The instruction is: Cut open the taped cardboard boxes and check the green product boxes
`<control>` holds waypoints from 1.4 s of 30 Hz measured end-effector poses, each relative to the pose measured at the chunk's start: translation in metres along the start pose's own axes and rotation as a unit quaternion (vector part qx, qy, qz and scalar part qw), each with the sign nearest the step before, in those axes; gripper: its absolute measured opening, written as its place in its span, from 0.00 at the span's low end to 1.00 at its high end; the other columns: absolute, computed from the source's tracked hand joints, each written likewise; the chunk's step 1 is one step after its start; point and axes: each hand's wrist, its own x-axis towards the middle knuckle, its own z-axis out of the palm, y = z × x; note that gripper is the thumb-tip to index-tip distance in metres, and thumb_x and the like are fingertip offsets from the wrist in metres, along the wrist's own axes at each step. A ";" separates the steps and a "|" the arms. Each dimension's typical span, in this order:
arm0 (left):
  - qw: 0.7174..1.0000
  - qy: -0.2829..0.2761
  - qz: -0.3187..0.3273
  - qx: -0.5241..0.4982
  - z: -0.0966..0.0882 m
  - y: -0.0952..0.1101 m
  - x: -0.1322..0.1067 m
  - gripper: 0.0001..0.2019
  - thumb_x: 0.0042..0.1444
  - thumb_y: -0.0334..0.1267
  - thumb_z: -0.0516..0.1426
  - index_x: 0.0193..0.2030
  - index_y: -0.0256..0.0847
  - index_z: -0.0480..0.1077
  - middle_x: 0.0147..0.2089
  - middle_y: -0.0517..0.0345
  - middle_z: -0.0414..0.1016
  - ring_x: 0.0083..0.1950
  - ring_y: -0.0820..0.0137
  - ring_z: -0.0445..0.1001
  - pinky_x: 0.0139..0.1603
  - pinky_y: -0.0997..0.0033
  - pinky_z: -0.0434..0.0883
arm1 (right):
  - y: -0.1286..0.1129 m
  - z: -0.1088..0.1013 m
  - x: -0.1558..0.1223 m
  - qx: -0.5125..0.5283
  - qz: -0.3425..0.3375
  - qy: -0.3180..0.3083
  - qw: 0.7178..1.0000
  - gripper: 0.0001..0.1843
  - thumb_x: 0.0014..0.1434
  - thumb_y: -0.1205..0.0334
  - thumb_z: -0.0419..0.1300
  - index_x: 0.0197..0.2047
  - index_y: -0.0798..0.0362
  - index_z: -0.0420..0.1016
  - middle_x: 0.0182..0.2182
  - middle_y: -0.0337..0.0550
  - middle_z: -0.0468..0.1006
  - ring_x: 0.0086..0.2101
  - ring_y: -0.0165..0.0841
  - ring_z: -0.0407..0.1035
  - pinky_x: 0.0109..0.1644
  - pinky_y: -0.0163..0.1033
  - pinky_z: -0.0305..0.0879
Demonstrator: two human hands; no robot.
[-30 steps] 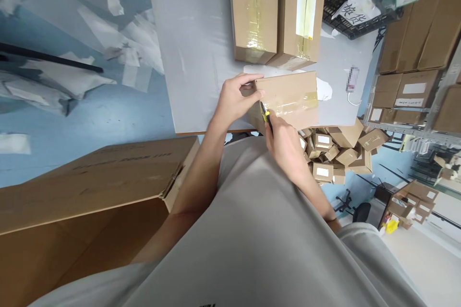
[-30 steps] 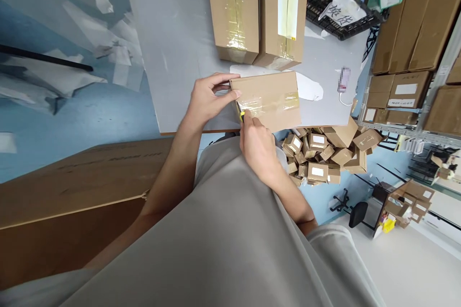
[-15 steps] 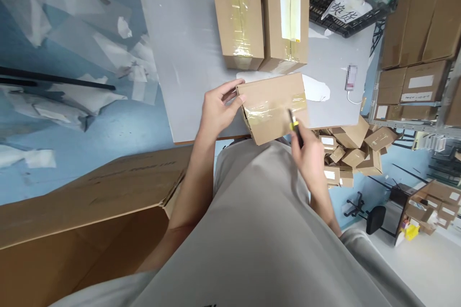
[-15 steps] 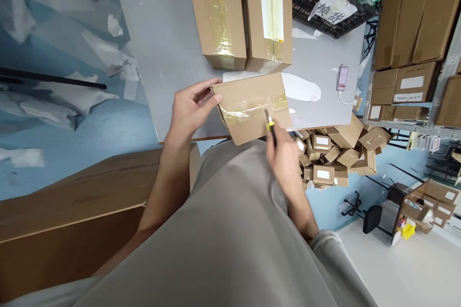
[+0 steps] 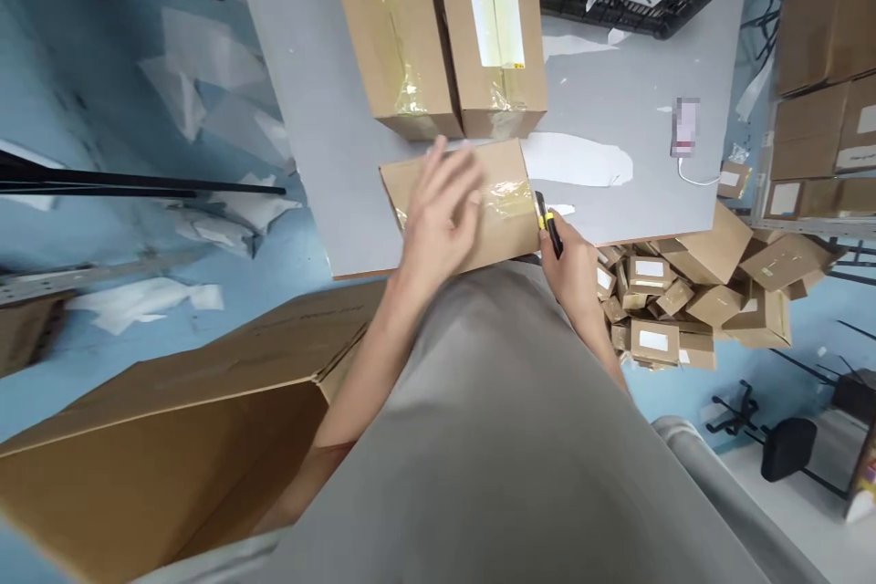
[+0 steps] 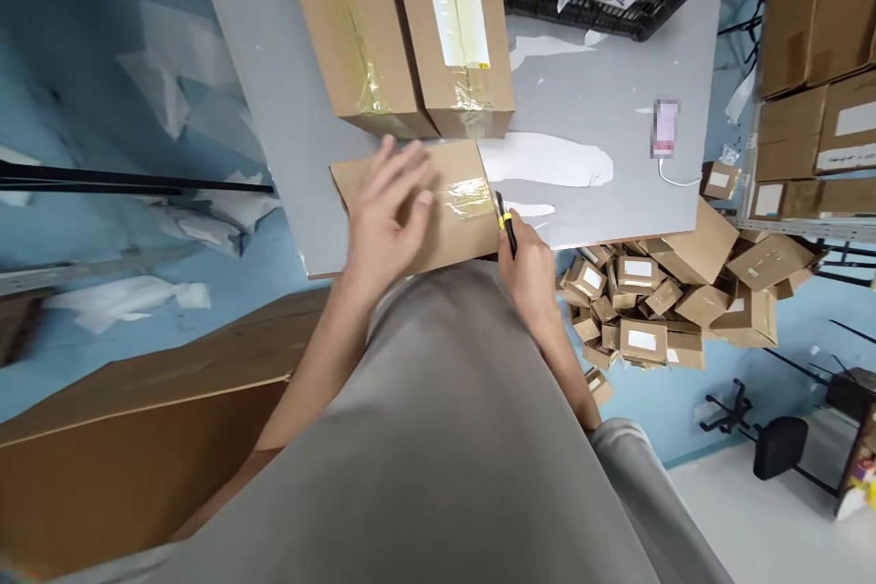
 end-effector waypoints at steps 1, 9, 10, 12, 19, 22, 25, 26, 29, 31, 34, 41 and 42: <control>1.000 -0.026 0.012 0.012 0.012 0.010 0.002 0.22 0.78 0.54 0.58 0.75 0.61 0.74 0.81 0.58 0.72 0.89 0.48 0.57 0.89 0.26 0.52 | 0.003 -0.002 0.002 0.009 -0.005 -0.009 1.000 0.24 0.78 0.60 0.51 0.69 0.53 0.78 0.52 0.56 0.89 0.48 0.49 0.83 0.53 0.47 0.76; 0.997 -0.034 -0.003 0.072 0.051 0.025 -0.001 0.19 0.80 0.53 0.55 0.70 0.55 0.78 0.78 0.52 0.76 0.86 0.51 0.65 0.88 0.30 0.58 | 0.013 -0.009 0.020 0.065 -0.053 -0.051 0.995 0.25 0.80 0.60 0.48 0.73 0.51 0.75 0.58 0.56 0.87 0.54 0.48 0.82 0.59 0.51 0.78; 0.997 -0.031 -0.005 0.073 0.052 0.025 -0.001 0.19 0.80 0.53 0.55 0.70 0.56 0.78 0.78 0.52 0.76 0.86 0.51 0.64 0.88 0.30 0.58 | 0.015 -0.008 0.021 0.064 -0.057 -0.053 0.995 0.26 0.80 0.60 0.48 0.74 0.51 0.74 0.58 0.56 0.87 0.55 0.49 0.82 0.60 0.51 0.78; 0.997 -0.027 -0.008 0.074 0.053 0.024 -0.002 0.19 0.80 0.53 0.56 0.70 0.56 0.78 0.79 0.52 0.75 0.86 0.50 0.64 0.87 0.28 0.57 | 0.016 -0.007 0.024 0.058 -0.061 -0.057 0.995 0.28 0.80 0.60 0.49 0.77 0.50 0.72 0.57 0.56 0.87 0.56 0.49 0.82 0.61 0.52 0.79; 0.997 -0.016 -0.010 0.069 0.060 0.023 -0.001 0.20 0.80 0.55 0.55 0.69 0.56 0.79 0.78 0.54 0.76 0.86 0.51 0.64 0.88 0.28 0.56 | 0.013 -0.010 0.028 0.015 -0.049 -0.090 0.995 0.29 0.80 0.62 0.48 0.78 0.54 0.70 0.59 0.59 0.86 0.55 0.51 0.83 0.62 0.55 0.79; 0.998 -0.014 -0.013 0.057 0.061 0.023 -0.001 0.21 0.79 0.55 0.56 0.70 0.57 0.78 0.78 0.53 0.76 0.86 0.49 0.63 0.88 0.28 0.54 | 0.006 -0.010 0.027 0.007 -0.048 -0.087 0.995 0.30 0.80 0.63 0.47 0.80 0.53 0.68 0.61 0.59 0.85 0.57 0.51 0.83 0.63 0.55 0.79; 0.998 -0.010 -0.011 0.056 0.062 0.022 -0.001 0.21 0.79 0.56 0.55 0.70 0.58 0.78 0.78 0.54 0.76 0.86 0.50 0.63 0.88 0.28 0.54 | 0.001 -0.004 0.026 -0.012 -0.030 -0.084 0.996 0.31 0.81 0.62 0.46 0.81 0.56 0.66 0.63 0.64 0.83 0.56 0.51 0.84 0.62 0.56 0.80; 0.998 -0.009 -0.010 0.056 0.062 0.022 -0.001 0.21 0.79 0.56 0.55 0.70 0.58 0.78 0.78 0.55 0.76 0.86 0.50 0.63 0.88 0.28 0.55 | 0.000 -0.001 0.025 -0.021 -0.018 -0.080 0.996 0.31 0.81 0.61 0.46 0.82 0.57 0.65 0.62 0.66 0.83 0.55 0.52 0.84 0.61 0.56 0.81; 0.999 -0.005 -0.007 0.048 0.063 0.022 -0.002 0.21 0.79 0.57 0.55 0.70 0.59 0.78 0.77 0.56 0.77 0.86 0.50 0.63 0.88 0.28 0.55 | 0.001 0.008 0.025 -0.040 0.016 -0.059 0.997 0.32 0.82 0.62 0.44 0.83 0.61 0.62 0.56 0.67 0.86 0.51 0.51 0.85 0.58 0.54 0.82; 0.999 -0.006 -0.007 0.039 0.063 0.021 -0.002 0.21 0.78 0.57 0.56 0.70 0.60 0.78 0.78 0.57 0.77 0.86 0.50 0.63 0.88 0.28 0.54 | 0.001 0.010 0.024 -0.043 0.022 -0.048 0.998 0.33 0.82 0.62 0.44 0.83 0.61 0.61 0.53 0.66 0.87 0.50 0.50 0.86 0.57 0.54 0.82; 1.000 -0.013 -0.011 0.024 0.063 0.019 -0.002 0.21 0.77 0.58 0.57 0.71 0.61 0.77 0.78 0.57 0.76 0.87 0.49 0.62 0.89 0.27 0.52 | -0.004 0.007 0.021 -0.049 0.017 -0.056 0.997 0.33 0.83 0.58 0.45 0.84 0.58 0.60 0.58 0.66 0.85 0.51 0.52 0.85 0.58 0.55 0.82; 1.000 -0.017 -0.008 -0.006 0.063 0.017 -0.003 0.22 0.77 0.60 0.57 0.72 0.63 0.76 0.80 0.59 0.73 0.87 0.49 0.60 0.90 0.29 0.50 | -0.019 0.004 0.015 -0.067 0.012 -0.044 0.997 0.31 0.83 0.60 0.46 0.84 0.53 0.63 0.57 0.62 0.85 0.52 0.50 0.85 0.58 0.54 0.81; 1.000 -0.017 -0.010 -0.011 0.063 0.018 -0.003 0.23 0.77 0.61 0.57 0.72 0.62 0.76 0.80 0.59 0.73 0.87 0.49 0.60 0.90 0.29 0.49 | -0.021 0.005 0.015 -0.071 0.015 -0.041 0.996 0.31 0.83 0.60 0.46 0.83 0.54 0.63 0.56 0.62 0.85 0.52 0.50 0.85 0.58 0.54 0.81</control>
